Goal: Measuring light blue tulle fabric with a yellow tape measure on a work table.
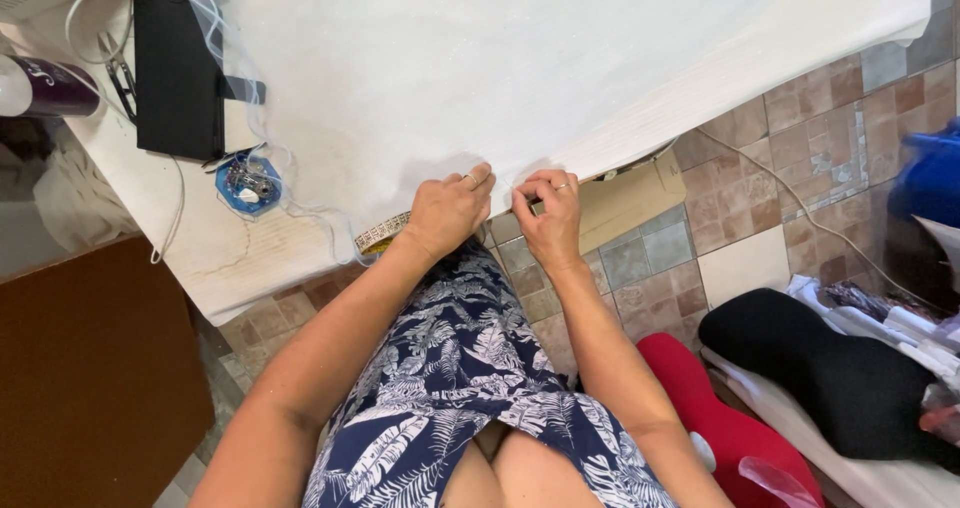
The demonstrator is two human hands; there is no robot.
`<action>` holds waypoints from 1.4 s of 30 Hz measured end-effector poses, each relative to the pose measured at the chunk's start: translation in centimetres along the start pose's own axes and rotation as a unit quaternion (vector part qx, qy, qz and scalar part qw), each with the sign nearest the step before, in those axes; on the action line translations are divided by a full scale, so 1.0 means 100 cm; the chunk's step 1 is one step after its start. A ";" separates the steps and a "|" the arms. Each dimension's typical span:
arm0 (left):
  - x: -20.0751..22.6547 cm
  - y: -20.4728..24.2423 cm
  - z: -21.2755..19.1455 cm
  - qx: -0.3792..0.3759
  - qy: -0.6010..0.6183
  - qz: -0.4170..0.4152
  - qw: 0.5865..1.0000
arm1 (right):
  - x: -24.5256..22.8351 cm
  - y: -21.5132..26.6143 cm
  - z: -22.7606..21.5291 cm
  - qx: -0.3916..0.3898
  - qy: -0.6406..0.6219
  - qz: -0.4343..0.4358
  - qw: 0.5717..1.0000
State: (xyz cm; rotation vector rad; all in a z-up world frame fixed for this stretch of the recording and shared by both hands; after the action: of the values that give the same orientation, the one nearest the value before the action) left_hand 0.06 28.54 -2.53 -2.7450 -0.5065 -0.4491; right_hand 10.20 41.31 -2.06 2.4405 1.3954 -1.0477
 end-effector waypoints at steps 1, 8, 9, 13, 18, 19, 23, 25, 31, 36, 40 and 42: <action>0.000 0.000 0.000 0.000 0.000 0.000 1.000 | 0.000 0.000 -0.001 0.000 0.000 0.000 1.000; 0.000 0.000 0.001 -0.011 0.000 -0.001 1.000 | -0.001 0.002 -0.001 0.010 -0.007 -0.006 1.000; 0.000 -0.001 0.001 -0.012 0.000 -0.002 1.000 | -0.001 0.001 0.000 0.013 -0.004 -0.004 1.000; -0.001 0.000 0.002 -0.017 0.005 -0.003 1.000 | -0.005 0.000 0.001 0.016 -0.008 -0.005 1.000; -0.001 0.000 0.003 -0.032 0.009 -0.012 0.999 | -0.010 -0.001 -0.002 0.029 -0.007 -0.005 1.000; -0.002 0.001 0.004 -0.032 0.009 -0.012 0.999 | -0.010 -0.002 -0.001 0.029 -0.008 -0.006 1.000; -0.002 0.001 0.006 -0.036 0.011 -0.014 0.999 | -0.010 -0.002 0.003 0.030 0.007 -0.001 1.000; -0.001 0.001 0.007 -0.037 0.016 -0.014 0.999 | -0.009 -0.001 0.004 0.028 0.018 -0.001 0.999; -0.001 0.002 0.006 -0.039 0.014 -0.016 0.999 | -0.006 -0.002 0.006 0.016 0.021 0.010 1.000; 0.002 0.000 -0.003 -0.028 -0.005 -0.021 0.999 | -0.007 -0.005 0.007 0.011 0.036 0.015 0.999; 0.000 0.002 0.003 -0.025 -0.007 -0.030 0.999 | -0.008 -0.003 0.006 0.012 0.027 0.014 0.999; -0.001 0.003 0.007 -0.029 -0.021 -0.035 0.999 | -0.004 0.000 0.007 0.016 0.021 0.022 0.999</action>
State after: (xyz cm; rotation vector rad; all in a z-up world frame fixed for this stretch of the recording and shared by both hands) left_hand 0.26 28.46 -3.31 -2.8036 -0.6112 -0.4305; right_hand 9.76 40.71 -2.34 2.5177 1.3417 -1.0244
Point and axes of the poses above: each hand's wrist, its own y-axis away from the middle knuckle, its own z-axis out of the palm, x = y × z, the point moved 5 cm from there along -y, towards the middle knuckle, and after that the axes turned 9 degrees about y, right-handed, at the moved point
